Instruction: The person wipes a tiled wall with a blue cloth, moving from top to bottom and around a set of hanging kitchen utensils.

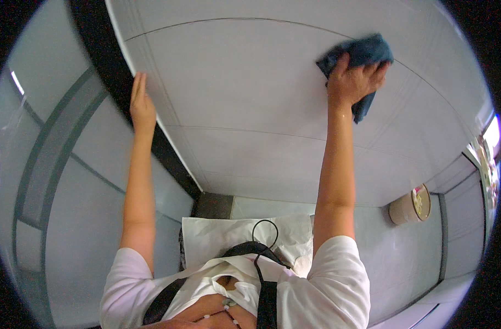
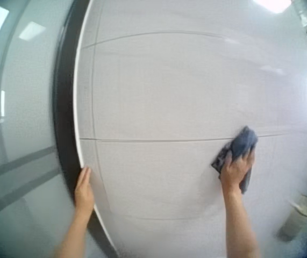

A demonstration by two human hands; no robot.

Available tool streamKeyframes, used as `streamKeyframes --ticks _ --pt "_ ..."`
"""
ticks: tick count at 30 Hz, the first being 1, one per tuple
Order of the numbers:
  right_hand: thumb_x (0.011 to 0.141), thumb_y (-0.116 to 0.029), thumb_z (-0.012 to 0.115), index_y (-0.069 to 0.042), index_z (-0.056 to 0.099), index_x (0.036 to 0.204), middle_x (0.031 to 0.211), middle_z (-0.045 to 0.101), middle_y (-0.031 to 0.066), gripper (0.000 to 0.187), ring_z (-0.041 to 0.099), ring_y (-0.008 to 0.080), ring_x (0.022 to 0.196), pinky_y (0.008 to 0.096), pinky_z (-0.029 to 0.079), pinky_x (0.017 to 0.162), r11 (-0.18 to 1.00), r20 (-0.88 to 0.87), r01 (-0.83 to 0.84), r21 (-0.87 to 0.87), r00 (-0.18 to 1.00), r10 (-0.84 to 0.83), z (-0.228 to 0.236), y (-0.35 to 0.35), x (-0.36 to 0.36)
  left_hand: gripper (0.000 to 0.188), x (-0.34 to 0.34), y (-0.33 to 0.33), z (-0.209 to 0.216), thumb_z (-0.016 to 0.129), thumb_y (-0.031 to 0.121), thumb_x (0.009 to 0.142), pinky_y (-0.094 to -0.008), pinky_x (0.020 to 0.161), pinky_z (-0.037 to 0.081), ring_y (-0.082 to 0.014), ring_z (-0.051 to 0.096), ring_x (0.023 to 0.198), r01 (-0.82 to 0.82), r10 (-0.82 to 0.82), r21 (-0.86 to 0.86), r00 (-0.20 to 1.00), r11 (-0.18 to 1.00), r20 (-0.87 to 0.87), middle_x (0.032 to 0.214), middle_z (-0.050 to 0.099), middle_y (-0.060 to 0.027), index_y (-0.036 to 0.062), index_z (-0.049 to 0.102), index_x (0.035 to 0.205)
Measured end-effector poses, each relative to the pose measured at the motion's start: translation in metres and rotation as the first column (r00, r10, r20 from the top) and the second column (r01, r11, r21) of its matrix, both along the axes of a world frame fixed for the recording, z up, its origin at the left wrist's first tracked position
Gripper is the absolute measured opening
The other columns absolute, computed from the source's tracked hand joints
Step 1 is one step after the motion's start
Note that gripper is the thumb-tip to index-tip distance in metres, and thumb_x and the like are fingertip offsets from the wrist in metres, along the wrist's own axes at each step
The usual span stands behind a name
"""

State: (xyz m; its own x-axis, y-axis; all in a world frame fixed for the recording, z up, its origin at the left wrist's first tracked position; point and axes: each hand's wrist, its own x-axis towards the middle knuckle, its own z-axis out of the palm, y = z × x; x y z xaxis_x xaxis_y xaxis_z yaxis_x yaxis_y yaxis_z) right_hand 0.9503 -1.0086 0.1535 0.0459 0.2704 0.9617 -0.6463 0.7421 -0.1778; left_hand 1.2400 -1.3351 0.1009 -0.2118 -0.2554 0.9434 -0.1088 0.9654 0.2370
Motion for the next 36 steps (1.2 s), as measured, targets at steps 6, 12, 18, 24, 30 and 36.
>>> streamKeyframes --ticks 6,12,18,24,30,36 --pt "0.075 -0.037 0.065 -0.01 0.068 0.092 0.128 0.049 0.0044 0.032 0.032 0.0266 0.13 0.0514 0.019 0.104 0.883 -0.063 -0.021 0.469 0.996 0.057 0.033 -0.132 0.1 0.047 0.01 0.006 -0.028 0.034 -0.01 0.082 -0.0333 0.102 0.035 -0.0286 0.045 0.122 0.036 -0.036 0.115 0.999 0.993 -0.007 0.132 0.046 -0.0156 -0.0001 0.047 0.126" --pt "0.069 -0.029 0.067 -0.012 0.067 0.099 0.129 0.049 0.002 0.034 0.028 0.0255 0.132 0.049 0.018 0.105 0.623 -0.061 -0.358 0.695 0.834 0.548 -0.022 -0.255 0.13 0.035 0.007 -0.009 -0.067 0.029 0.005 0.096 -0.0394 0.1 0.04 -0.0301 0.045 0.121 0.154 -0.141 0.032 0.958 0.988 -0.249 0.136 0.038 -0.0185 -0.0061 0.041 0.127" --pt "0.079 -0.022 0.053 -0.013 0.062 0.112 0.136 0.043 0.0007 0.035 0.022 0.0213 0.136 0.0449 0.012 0.11 0.362 0.144 -0.356 0.862 0.855 0.499 -0.122 -0.288 0.135 0.035 -0.011 -0.025 -0.083 0.03 0.006 0.096 -0.0392 0.1 0.039 -0.0329 0.046 0.12 0.03 -0.032 -0.023 0.996 0.999 -0.079 0.132 0.043 -0.0205 -0.0063 0.044 0.125" --pt "0.08 -0.018 0.051 -0.009 0.054 0.123 0.136 0.044 0.0024 0.043 0.023 0.0199 0.135 0.043 0.012 0.112 0.264 0.294 -0.459 0.848 0.823 0.487 -0.18 -0.294 0.112 0.036 -0.049 -0.028 -0.104 0.034 0.004 0.094 -0.0367 0.102 0.034 -0.0307 0.044 0.122 0.033 -0.036 0.09 0.999 0.995 0.03 0.132 0.045 -0.0187 -0.0036 0.044 0.128" --pt "0.081 -0.012 0.051 -0.008 0.057 0.117 0.135 0.044 0.0015 0.036 0.024 0.0186 0.134 0.0399 0.016 0.111 0.011 0.477 -0.538 0.843 0.756 0.448 -0.292 -0.297 0.088 0.037 -0.07 -0.039 -0.127 0.033 0.003 0.093 -0.0365 0.102 0.036 -0.03 0.045 0.121 0.0 -0.005 0.229 1.0 0.973 0.025 0.133 0.044 -0.0177 -0.0033 0.043 0.128" --pt "0.075 -0.016 0.06 -0.013 0.06 0.111 0.129 0.049 -0.0021 0.036 0.032 0.0167 0.129 0.0438 0.022 0.105 0.218 0.504 -0.616 0.757 0.763 0.406 -0.302 -0.183 0.032 0.038 -0.076 -0.04 -0.135 0.035 0.001 0.092 -0.0375 0.102 0.034 -0.0309 0.043 0.122 -0.026 0.013 0.174 0.997 0.984 0.074 0.133 0.044 -0.0172 -0.0023 0.043 0.129"
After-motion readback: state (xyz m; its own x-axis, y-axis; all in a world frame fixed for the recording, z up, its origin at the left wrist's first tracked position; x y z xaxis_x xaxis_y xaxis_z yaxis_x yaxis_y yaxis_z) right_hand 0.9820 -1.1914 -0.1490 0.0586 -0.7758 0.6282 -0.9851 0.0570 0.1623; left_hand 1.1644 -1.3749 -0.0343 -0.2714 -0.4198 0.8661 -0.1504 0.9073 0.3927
